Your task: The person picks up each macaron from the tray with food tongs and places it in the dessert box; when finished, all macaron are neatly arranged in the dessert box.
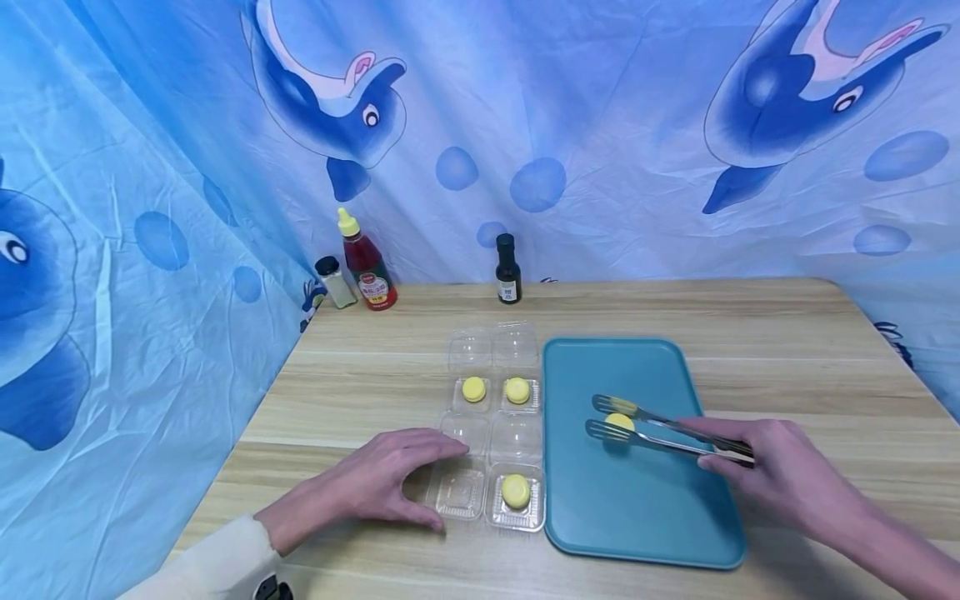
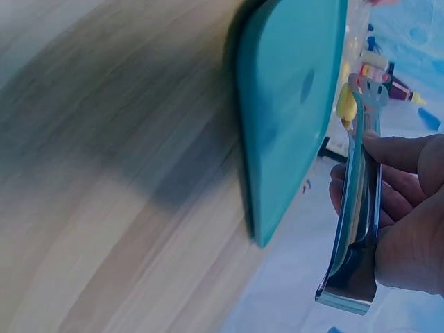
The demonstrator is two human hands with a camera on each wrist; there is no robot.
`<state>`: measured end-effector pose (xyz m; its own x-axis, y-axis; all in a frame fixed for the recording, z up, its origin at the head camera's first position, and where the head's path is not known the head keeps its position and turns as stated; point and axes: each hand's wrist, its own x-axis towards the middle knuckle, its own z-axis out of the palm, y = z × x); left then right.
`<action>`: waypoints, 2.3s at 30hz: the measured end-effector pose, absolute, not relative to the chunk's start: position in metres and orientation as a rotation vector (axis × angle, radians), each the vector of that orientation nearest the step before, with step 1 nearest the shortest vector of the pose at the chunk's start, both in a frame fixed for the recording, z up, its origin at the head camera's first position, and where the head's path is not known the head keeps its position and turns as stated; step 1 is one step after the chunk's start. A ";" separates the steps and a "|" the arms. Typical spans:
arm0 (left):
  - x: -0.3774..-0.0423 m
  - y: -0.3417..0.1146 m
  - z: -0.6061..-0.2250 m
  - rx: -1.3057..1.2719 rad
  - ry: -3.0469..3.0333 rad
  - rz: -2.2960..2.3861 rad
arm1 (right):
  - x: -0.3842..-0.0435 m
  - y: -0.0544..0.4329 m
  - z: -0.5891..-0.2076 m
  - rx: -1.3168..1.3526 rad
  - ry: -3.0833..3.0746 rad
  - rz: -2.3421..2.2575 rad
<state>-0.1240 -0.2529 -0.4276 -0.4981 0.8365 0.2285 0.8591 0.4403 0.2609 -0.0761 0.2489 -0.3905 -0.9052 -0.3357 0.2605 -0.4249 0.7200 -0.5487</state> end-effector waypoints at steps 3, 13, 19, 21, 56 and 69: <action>-0.124 -0.253 -0.428 -1.549 -2.597 -0.530 | -0.076 0.240 -0.387 0.626 -2.797 0.965; -0.122 -0.252 -0.426 -1.525 -2.645 -0.530 | -0.079 0.203 -0.381 0.743 -2.825 1.093; -0.122 -0.252 -0.426 -1.511 -2.677 -0.524 | -0.081 0.178 -0.381 0.853 -2.843 1.127; -0.122 -0.251 -0.426 -1.514 -2.675 -0.518 | -0.081 0.170 -0.382 0.889 -2.840 1.128; -0.122 -0.250 -0.425 -1.515 -2.687 -0.525 | -0.092 0.093 -0.387 1.159 -2.801 1.277; -0.123 -0.250 -0.426 -1.513 -2.679 -0.541 | -0.090 0.110 -0.379 1.182 -2.806 1.059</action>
<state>-0.1228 -0.2504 -0.4255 -0.5310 0.8275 0.1827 0.8335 0.4711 0.2887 -0.0899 0.1100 -0.3791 -0.7283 -0.6640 0.1693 -0.6103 0.5162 -0.6009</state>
